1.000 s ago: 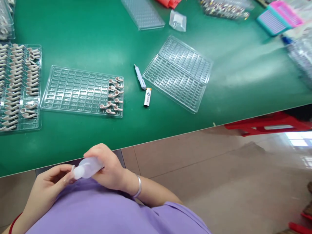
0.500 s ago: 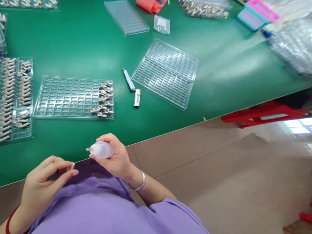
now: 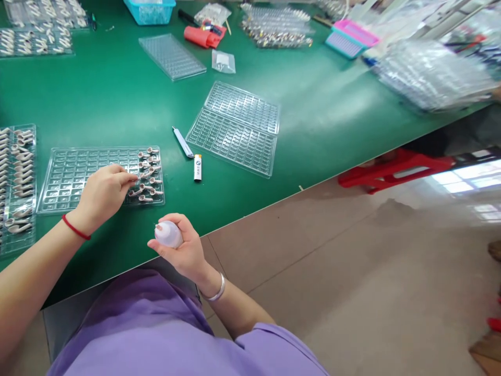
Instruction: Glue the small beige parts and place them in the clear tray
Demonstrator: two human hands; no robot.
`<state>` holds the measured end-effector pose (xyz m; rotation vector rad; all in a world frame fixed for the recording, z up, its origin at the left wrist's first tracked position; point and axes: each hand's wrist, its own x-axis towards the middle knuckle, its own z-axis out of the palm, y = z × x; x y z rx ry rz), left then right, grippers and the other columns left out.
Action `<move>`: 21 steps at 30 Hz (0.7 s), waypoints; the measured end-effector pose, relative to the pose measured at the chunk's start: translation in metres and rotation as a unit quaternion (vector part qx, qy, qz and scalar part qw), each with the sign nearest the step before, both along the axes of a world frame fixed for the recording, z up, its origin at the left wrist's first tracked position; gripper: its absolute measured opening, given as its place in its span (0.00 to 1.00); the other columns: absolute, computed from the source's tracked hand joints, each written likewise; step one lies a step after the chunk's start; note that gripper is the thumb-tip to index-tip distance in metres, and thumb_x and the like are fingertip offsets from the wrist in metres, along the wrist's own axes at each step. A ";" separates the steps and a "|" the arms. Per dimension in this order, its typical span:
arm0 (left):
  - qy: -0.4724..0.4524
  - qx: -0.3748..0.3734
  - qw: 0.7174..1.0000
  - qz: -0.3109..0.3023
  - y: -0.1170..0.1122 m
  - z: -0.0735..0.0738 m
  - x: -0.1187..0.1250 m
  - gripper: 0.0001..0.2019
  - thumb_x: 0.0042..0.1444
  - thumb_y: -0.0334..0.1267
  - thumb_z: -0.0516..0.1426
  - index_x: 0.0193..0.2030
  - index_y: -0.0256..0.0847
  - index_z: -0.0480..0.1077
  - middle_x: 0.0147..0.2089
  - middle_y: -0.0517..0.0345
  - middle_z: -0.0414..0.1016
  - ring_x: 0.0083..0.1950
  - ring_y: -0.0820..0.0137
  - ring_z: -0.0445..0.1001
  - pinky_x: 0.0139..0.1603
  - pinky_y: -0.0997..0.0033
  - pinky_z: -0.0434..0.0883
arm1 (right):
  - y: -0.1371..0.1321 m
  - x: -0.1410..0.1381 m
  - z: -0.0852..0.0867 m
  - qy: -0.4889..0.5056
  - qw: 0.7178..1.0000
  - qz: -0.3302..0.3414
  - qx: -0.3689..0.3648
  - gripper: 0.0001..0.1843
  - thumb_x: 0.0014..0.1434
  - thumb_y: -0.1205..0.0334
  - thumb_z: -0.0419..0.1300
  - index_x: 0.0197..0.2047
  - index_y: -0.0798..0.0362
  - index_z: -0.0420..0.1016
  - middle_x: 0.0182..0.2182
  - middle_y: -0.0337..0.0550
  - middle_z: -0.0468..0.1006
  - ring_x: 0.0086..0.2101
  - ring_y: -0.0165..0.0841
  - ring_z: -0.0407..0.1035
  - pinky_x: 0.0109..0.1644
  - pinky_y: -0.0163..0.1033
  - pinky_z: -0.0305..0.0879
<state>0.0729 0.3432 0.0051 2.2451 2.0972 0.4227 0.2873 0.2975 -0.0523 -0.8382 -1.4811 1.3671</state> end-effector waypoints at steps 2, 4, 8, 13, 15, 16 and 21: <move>0.012 -0.008 1.000 -0.006 0.004 -0.002 0.001 0.16 0.62 0.32 0.50 0.40 0.38 0.80 0.39 0.48 0.76 0.41 0.61 0.72 0.39 0.64 0.66 | 0.001 0.001 -0.001 -0.003 1.000 0.003 -0.001 0.21 0.50 0.55 0.72 0.43 0.48 0.69 0.35 0.38 0.73 0.31 0.28 0.69 0.35 0.36 0.70; 0.012 -0.007 1.000 -0.009 0.005 -0.004 0.001 0.16 0.62 0.33 0.50 0.39 0.39 0.80 0.38 0.49 0.75 0.41 0.61 0.71 0.39 0.64 0.66 | 0.001 0.001 -0.001 -0.008 1.000 0.003 -0.001 0.21 0.51 0.53 0.72 0.43 0.49 0.69 0.35 0.39 0.73 0.31 0.29 0.68 0.35 0.36 0.70; -0.020 -0.005 1.000 -0.011 0.001 0.000 -0.001 0.14 0.62 0.34 0.51 0.41 0.38 0.80 0.41 0.49 0.75 0.41 0.63 0.73 0.40 0.65 0.68 | 0.001 0.002 0.000 -0.009 1.000 0.002 0.005 0.20 0.51 0.53 0.71 0.43 0.48 0.69 0.35 0.39 0.73 0.31 0.29 0.69 0.34 0.35 0.71; -0.048 0.054 0.996 0.055 -0.036 0.029 -0.034 0.12 0.62 0.36 0.55 0.46 0.40 0.79 0.44 0.53 0.77 0.43 0.65 0.75 0.45 0.67 0.70 | -0.001 0.004 0.002 0.007 1.000 -0.001 0.021 0.18 0.53 0.58 0.71 0.43 0.47 0.69 0.34 0.36 0.74 0.31 0.28 0.70 0.34 0.34 0.71; -0.010 0.060 0.990 0.127 -0.063 0.043 -0.059 0.12 0.62 0.41 0.55 0.42 0.41 0.79 0.40 0.56 0.77 0.43 0.64 0.75 0.46 0.66 0.69 | -0.002 0.004 0.003 0.011 1.000 0.006 0.024 0.17 0.53 0.60 0.71 0.43 0.47 0.69 0.34 0.36 0.74 0.31 0.28 0.70 0.34 0.33 0.71; 0.023 0.048 0.984 0.170 -0.077 0.048 -0.072 0.13 0.63 0.44 0.55 0.41 0.42 0.79 0.38 0.58 0.77 0.43 0.63 0.75 0.46 0.65 0.69 | -0.003 0.004 0.003 0.009 1.000 0.007 0.024 0.17 0.53 0.60 0.71 0.43 0.47 0.69 0.34 0.36 0.74 0.31 0.28 0.70 0.34 0.34 0.71; 0.151 -0.083 0.945 0.279 -0.125 0.049 -0.120 0.18 0.62 0.51 0.51 0.37 0.45 0.79 0.30 0.61 0.67 0.44 0.62 0.75 0.41 0.68 0.68 | -0.006 0.001 0.004 -0.015 1.000 0.001 0.019 0.17 0.52 0.59 0.71 0.43 0.48 0.70 0.35 0.38 0.74 0.30 0.29 0.70 0.33 0.35 0.71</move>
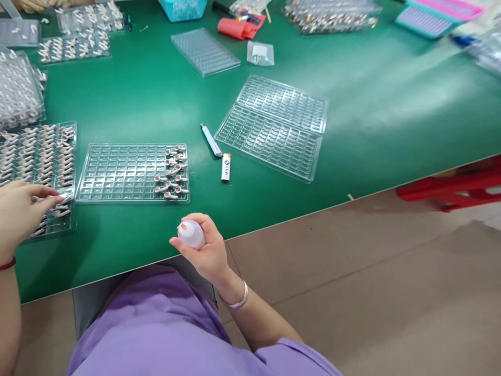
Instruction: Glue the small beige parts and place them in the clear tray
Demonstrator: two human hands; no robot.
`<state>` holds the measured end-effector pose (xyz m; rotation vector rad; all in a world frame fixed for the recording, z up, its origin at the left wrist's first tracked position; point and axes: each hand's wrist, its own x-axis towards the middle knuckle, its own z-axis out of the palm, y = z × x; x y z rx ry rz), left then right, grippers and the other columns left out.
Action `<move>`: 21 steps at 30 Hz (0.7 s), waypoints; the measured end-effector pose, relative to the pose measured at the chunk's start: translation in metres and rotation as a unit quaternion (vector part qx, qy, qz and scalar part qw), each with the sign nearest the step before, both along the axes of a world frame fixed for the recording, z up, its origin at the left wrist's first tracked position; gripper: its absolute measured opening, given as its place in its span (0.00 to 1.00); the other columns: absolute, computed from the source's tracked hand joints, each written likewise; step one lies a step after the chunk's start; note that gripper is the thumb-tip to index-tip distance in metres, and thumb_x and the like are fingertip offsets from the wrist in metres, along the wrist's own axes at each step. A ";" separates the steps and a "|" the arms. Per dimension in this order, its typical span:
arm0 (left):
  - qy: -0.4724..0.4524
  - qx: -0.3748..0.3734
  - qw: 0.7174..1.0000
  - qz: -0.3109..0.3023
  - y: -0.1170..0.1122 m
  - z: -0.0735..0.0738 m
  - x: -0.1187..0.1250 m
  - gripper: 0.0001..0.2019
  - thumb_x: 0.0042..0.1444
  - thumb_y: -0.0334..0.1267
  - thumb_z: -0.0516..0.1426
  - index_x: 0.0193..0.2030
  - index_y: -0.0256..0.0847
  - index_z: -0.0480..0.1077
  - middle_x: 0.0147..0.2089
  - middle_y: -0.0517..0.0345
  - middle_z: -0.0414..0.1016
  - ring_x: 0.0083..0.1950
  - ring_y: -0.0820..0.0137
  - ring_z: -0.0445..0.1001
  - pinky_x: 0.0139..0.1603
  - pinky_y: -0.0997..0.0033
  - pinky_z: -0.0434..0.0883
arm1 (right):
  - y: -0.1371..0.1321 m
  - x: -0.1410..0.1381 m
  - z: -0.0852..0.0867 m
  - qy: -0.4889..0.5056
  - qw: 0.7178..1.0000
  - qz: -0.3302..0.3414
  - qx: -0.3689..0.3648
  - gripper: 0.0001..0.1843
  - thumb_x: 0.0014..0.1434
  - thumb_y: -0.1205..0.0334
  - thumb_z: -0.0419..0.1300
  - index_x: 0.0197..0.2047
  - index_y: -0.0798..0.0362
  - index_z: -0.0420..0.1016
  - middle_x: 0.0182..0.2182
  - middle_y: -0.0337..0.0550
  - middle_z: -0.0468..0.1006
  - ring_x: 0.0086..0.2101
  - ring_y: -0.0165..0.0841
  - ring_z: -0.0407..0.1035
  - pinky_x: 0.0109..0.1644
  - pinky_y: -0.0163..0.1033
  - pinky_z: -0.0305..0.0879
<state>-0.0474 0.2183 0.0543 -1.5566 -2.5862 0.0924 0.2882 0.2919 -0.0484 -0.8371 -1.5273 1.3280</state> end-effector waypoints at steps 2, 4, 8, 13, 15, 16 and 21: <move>0.003 -0.022 1.000 -0.010 -0.005 -0.006 -0.007 0.20 0.62 0.53 0.50 0.35 0.44 0.78 0.28 0.62 0.65 0.42 0.64 0.75 0.37 0.69 0.66 | -0.001 -0.001 0.000 -0.003 1.000 -0.001 0.000 0.17 0.52 0.60 0.71 0.43 0.48 0.70 0.35 0.38 0.74 0.30 0.28 0.70 0.33 0.35 0.71; 0.000 -0.012 1.000 -0.017 -0.006 -0.010 -0.006 0.21 0.62 0.52 0.48 0.34 0.43 0.77 0.29 0.63 0.66 0.44 0.66 0.75 0.37 0.70 0.64 | -0.001 -0.001 0.000 -0.008 1.000 -0.002 -0.004 0.17 0.52 0.60 0.71 0.43 0.48 0.70 0.35 0.37 0.74 0.31 0.28 0.70 0.34 0.35 0.71; -0.094 0.088 0.992 0.012 -0.012 -0.007 0.015 0.17 0.62 0.51 0.51 0.35 0.43 0.74 0.36 0.65 0.73 0.45 0.69 0.75 0.43 0.71 0.66 | 0.000 -0.002 0.003 -0.035 0.999 0.024 -0.028 0.19 0.53 0.58 0.70 0.45 0.47 0.69 0.35 0.38 0.73 0.31 0.29 0.69 0.34 0.35 0.71; -0.511 0.105 0.852 0.030 -0.034 -0.011 0.064 0.17 0.50 0.55 0.64 0.32 0.42 0.72 0.35 0.59 0.81 0.38 0.66 0.79 0.38 0.72 0.74 | -0.010 -0.013 0.013 -0.059 0.988 0.142 -0.024 0.25 0.56 0.63 0.66 0.54 0.46 0.61 0.39 0.40 0.73 0.33 0.28 0.70 0.33 0.32 0.70; -0.612 0.084 0.785 0.044 -0.042 -0.019 0.079 0.18 0.48 0.54 0.65 0.36 0.41 0.74 0.34 0.54 0.82 0.36 0.63 0.81 0.37 0.69 0.77 | -0.017 -0.020 0.014 -0.060 0.982 0.177 0.009 0.27 0.57 0.65 0.64 0.56 0.45 0.58 0.38 0.38 0.74 0.31 0.28 0.70 0.31 0.31 0.69; -0.637 0.071 0.766 0.051 -0.046 -0.025 0.084 0.19 0.49 0.54 0.65 0.38 0.41 0.75 0.35 0.52 0.83 0.37 0.62 0.81 0.37 0.68 0.77 | -0.020 -0.022 0.014 -0.063 0.981 0.182 0.036 0.27 0.57 0.65 0.64 0.56 0.45 0.58 0.38 0.38 0.75 0.30 0.28 0.71 0.31 0.31 0.69; -0.631 0.034 0.774 0.054 -0.060 -0.044 0.085 0.17 0.51 0.54 0.64 0.40 0.45 0.81 0.41 0.51 0.84 0.40 0.59 0.82 0.42 0.66 0.79 | -0.028 -0.027 0.010 -0.084 0.964 0.156 0.196 0.25 0.57 0.60 0.66 0.56 0.45 0.65 0.40 0.42 0.79 0.34 0.33 0.75 0.37 0.37 0.73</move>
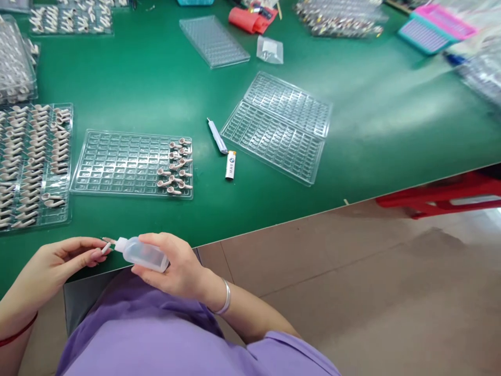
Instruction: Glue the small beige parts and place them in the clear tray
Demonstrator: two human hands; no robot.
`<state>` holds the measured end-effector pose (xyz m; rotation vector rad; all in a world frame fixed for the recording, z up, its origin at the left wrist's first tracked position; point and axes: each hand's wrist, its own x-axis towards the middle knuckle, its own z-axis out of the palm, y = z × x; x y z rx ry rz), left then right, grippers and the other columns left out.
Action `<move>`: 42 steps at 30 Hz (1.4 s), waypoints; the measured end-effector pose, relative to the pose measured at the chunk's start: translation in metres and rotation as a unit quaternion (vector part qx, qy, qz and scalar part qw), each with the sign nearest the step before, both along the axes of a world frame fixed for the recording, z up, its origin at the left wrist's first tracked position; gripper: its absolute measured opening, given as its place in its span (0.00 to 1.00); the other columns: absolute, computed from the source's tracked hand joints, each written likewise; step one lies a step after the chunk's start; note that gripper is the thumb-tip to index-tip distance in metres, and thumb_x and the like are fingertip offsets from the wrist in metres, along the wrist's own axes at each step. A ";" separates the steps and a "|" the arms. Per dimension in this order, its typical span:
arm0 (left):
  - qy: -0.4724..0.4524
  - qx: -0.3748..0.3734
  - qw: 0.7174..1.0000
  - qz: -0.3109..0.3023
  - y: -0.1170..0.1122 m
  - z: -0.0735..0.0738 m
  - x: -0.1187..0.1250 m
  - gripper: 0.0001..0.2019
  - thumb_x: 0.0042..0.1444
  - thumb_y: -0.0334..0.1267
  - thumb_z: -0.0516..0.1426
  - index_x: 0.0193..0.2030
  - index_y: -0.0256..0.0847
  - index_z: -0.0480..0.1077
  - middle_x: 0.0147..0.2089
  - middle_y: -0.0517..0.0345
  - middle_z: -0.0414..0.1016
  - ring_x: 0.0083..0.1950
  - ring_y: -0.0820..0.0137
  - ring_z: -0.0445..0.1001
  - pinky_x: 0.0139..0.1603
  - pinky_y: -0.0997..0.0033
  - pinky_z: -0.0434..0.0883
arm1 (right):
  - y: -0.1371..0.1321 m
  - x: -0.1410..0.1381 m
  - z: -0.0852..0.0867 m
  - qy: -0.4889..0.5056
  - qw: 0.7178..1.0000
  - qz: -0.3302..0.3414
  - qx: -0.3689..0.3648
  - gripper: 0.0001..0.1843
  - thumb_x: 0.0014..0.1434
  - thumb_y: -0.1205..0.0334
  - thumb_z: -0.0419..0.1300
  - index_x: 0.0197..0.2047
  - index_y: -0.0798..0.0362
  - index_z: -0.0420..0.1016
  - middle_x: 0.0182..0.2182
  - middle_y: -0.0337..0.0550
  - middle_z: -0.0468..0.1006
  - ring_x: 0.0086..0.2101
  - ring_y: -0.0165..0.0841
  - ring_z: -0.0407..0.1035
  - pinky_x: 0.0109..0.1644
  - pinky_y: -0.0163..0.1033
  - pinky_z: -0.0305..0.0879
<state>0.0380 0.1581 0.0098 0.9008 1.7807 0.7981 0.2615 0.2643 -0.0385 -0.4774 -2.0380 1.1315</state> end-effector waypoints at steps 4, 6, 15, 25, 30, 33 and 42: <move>0.009 -0.008 1.000 0.020 -0.003 -0.004 -0.002 0.17 0.50 0.54 0.64 0.41 0.47 0.81 0.41 0.53 0.84 0.41 0.58 0.82 0.42 0.67 0.79 | 0.000 0.005 -0.004 0.002 0.998 -0.011 0.059 0.28 0.56 0.60 0.66 0.59 0.46 0.64 0.36 0.42 0.80 0.31 0.34 0.75 0.34 0.38 0.73; 0.010 -0.012 1.000 0.022 -0.003 -0.005 -0.002 0.17 0.50 0.55 0.64 0.40 0.48 0.82 0.40 0.53 0.84 0.40 0.59 0.83 0.41 0.68 0.79 | 0.000 0.008 -0.005 -0.008 0.997 -0.021 0.077 0.29 0.55 0.60 0.66 0.59 0.47 0.64 0.35 0.42 0.81 0.30 0.35 0.76 0.34 0.39 0.74; -0.005 -0.035 0.999 0.032 0.000 -0.005 -0.002 0.19 0.47 0.58 0.64 0.39 0.49 0.82 0.40 0.54 0.84 0.39 0.61 0.83 0.40 0.73 0.79 | 0.001 0.010 -0.005 -0.029 0.993 -0.011 0.114 0.32 0.56 0.59 0.65 0.62 0.46 0.62 0.33 0.43 0.81 0.25 0.35 0.72 0.28 0.41 0.72; -0.006 -0.020 0.999 0.034 0.003 -0.001 -0.001 0.17 0.47 0.57 0.65 0.37 0.48 0.82 0.38 0.55 0.84 0.36 0.62 0.82 0.39 0.74 0.78 | 0.002 0.007 -0.004 -0.032 0.992 -0.007 0.122 0.29 0.57 0.60 0.64 0.61 0.48 0.63 0.34 0.41 0.81 0.25 0.33 0.71 0.29 0.38 0.69; -0.005 -0.038 0.999 0.022 0.004 0.002 0.000 0.16 0.49 0.55 0.64 0.38 0.49 0.81 0.40 0.57 0.84 0.38 0.64 0.82 0.41 0.76 0.77 | 0.001 0.007 -0.003 -0.033 0.990 -0.024 0.138 0.24 0.58 0.59 0.63 0.57 0.51 0.66 0.32 0.40 0.81 0.26 0.32 0.70 0.30 0.37 0.69; -0.004 -0.036 0.999 0.024 0.005 0.002 0.001 0.16 0.49 0.55 0.64 0.38 0.48 0.81 0.39 0.57 0.84 0.38 0.65 0.82 0.40 0.78 0.76 | 0.001 0.007 -0.003 -0.036 0.989 -0.026 0.141 0.23 0.59 0.59 0.63 0.57 0.52 0.66 0.32 0.39 0.81 0.25 0.31 0.70 0.30 0.37 0.69; -0.003 -0.030 0.999 0.034 0.003 -0.002 0.000 0.17 0.48 0.56 0.65 0.38 0.47 0.82 0.39 0.55 0.84 0.37 0.64 0.82 0.39 0.80 0.76 | 0.002 0.006 -0.003 -0.032 0.988 -0.026 0.151 0.19 0.60 0.59 0.61 0.53 0.53 0.68 0.31 0.41 0.81 0.25 0.31 0.71 0.29 0.37 0.70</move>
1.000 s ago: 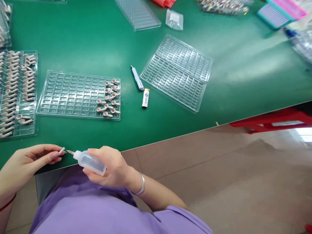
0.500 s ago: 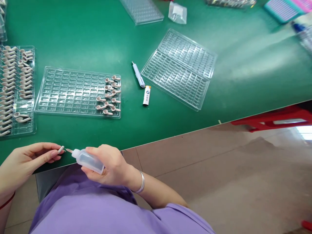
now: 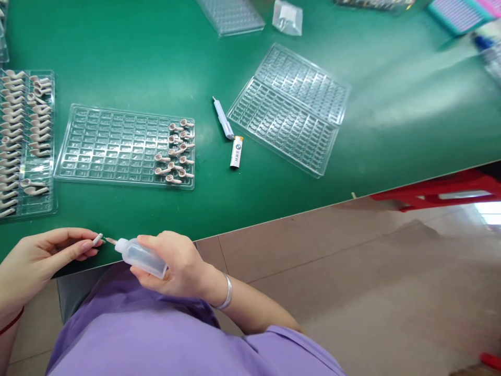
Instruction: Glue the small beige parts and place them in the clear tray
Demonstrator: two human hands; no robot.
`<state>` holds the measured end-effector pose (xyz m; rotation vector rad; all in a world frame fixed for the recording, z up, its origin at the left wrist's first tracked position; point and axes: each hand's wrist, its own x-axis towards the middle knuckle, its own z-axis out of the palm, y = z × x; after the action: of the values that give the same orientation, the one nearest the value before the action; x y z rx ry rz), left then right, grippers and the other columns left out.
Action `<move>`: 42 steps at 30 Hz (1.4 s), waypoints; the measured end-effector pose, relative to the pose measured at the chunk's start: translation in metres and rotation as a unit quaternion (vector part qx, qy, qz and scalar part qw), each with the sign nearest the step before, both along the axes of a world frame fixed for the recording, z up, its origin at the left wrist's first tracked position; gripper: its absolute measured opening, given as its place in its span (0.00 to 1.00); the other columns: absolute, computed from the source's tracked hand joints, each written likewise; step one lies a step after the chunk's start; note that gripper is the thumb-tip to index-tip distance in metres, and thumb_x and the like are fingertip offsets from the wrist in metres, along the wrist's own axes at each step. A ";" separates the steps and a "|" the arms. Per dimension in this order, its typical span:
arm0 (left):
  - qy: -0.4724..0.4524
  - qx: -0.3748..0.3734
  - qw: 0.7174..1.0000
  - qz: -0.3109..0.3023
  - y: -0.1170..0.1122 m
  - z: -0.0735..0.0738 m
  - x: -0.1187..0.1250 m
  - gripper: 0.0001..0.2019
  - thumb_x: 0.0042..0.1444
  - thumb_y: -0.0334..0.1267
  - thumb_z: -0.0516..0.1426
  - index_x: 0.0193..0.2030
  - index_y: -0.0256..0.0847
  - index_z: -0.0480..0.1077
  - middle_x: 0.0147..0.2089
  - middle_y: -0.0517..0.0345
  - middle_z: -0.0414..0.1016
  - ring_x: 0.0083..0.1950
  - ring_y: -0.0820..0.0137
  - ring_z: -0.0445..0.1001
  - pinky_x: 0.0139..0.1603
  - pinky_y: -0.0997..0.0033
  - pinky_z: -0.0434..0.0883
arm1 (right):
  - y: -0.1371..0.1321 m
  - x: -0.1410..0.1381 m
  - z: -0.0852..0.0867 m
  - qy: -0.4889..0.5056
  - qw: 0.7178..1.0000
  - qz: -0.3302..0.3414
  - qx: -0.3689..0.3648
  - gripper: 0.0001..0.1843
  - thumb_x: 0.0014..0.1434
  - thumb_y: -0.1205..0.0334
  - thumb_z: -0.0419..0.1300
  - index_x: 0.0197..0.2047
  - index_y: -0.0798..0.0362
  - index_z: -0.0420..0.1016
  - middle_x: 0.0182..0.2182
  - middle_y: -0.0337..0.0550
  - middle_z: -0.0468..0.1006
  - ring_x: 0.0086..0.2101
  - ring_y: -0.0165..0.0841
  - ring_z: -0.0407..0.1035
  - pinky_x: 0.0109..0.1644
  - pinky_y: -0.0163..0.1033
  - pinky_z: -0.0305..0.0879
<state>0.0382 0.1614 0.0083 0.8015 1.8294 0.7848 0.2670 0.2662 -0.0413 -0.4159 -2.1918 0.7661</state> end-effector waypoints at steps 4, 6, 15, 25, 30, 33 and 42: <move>-0.001 0.003 1.000 0.005 -0.001 -0.001 0.000 0.17 0.47 0.56 0.65 0.37 0.48 0.82 0.39 0.55 0.84 0.37 0.64 0.82 0.38 0.80 0.76 | -0.001 -0.001 -0.001 0.001 1.000 -0.005 0.000 0.18 0.61 0.58 0.61 0.53 0.52 0.67 0.32 0.39 0.81 0.24 0.31 0.71 0.28 0.37 0.70; -0.004 0.002 1.000 0.007 0.000 -0.001 -0.001 0.17 0.47 0.56 0.65 0.37 0.48 0.82 0.39 0.55 0.84 0.37 0.64 0.82 0.39 0.80 0.76 | -0.001 0.000 -0.002 0.007 1.000 0.000 -0.005 0.20 0.60 0.59 0.62 0.55 0.52 0.67 0.32 0.40 0.81 0.25 0.31 0.71 0.28 0.37 0.70; -0.078 0.009 0.995 0.067 -0.006 0.004 0.018 0.19 0.47 0.53 0.67 0.42 0.45 0.81 0.40 0.51 0.84 0.39 0.64 0.82 0.38 0.79 0.76 | -0.004 0.005 0.004 0.048 0.978 0.022 -0.200 0.27 0.58 0.60 0.66 0.59 0.51 0.66 0.45 0.48 0.79 0.39 0.34 0.76 0.40 0.37 0.75; -0.189 0.042 0.963 0.185 -0.037 -0.012 0.077 0.13 0.51 0.50 0.66 0.39 0.47 0.81 0.40 0.55 0.83 0.37 0.68 0.80 0.37 0.77 0.76 | -0.035 -0.019 -0.008 0.108 0.987 0.054 -0.104 0.23 0.59 0.72 0.60 0.57 0.50 0.65 0.39 0.46 0.75 0.37 0.34 0.72 0.38 0.38 0.76; 0.001 0.083 0.992 0.093 -0.046 -0.013 0.073 0.12 0.55 0.48 0.62 0.43 0.50 0.82 0.45 0.54 0.83 0.42 0.65 0.80 0.44 0.74 0.76 | -0.035 -0.014 -0.015 0.091 0.992 0.072 -0.046 0.19 0.60 0.73 0.58 0.54 0.53 0.67 0.37 0.47 0.74 0.36 0.33 0.70 0.38 0.37 0.74; 0.024 0.068 0.995 0.074 -0.051 -0.016 0.071 0.13 0.54 0.48 0.63 0.44 0.52 0.82 0.46 0.54 0.83 0.45 0.62 0.80 0.46 0.70 0.76 | -0.035 -0.013 -0.014 0.095 0.993 0.068 -0.033 0.18 0.61 0.71 0.57 0.54 0.53 0.66 0.37 0.46 0.74 0.36 0.33 0.70 0.37 0.37 0.73; -0.052 0.040 0.988 0.140 -0.048 -0.008 0.080 0.12 0.47 0.50 0.67 0.36 0.48 0.83 0.42 0.51 0.82 0.42 0.60 0.78 0.40 0.72 0.76 | -0.039 -0.012 -0.016 0.100 0.992 0.058 -0.043 0.16 0.61 0.69 0.58 0.52 0.52 0.66 0.36 0.45 0.74 0.34 0.32 0.69 0.35 0.36 0.73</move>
<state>0.1179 0.1134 0.0005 0.5477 1.8469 1.0660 0.2548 0.2277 -0.0572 -0.2435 -2.0131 0.9265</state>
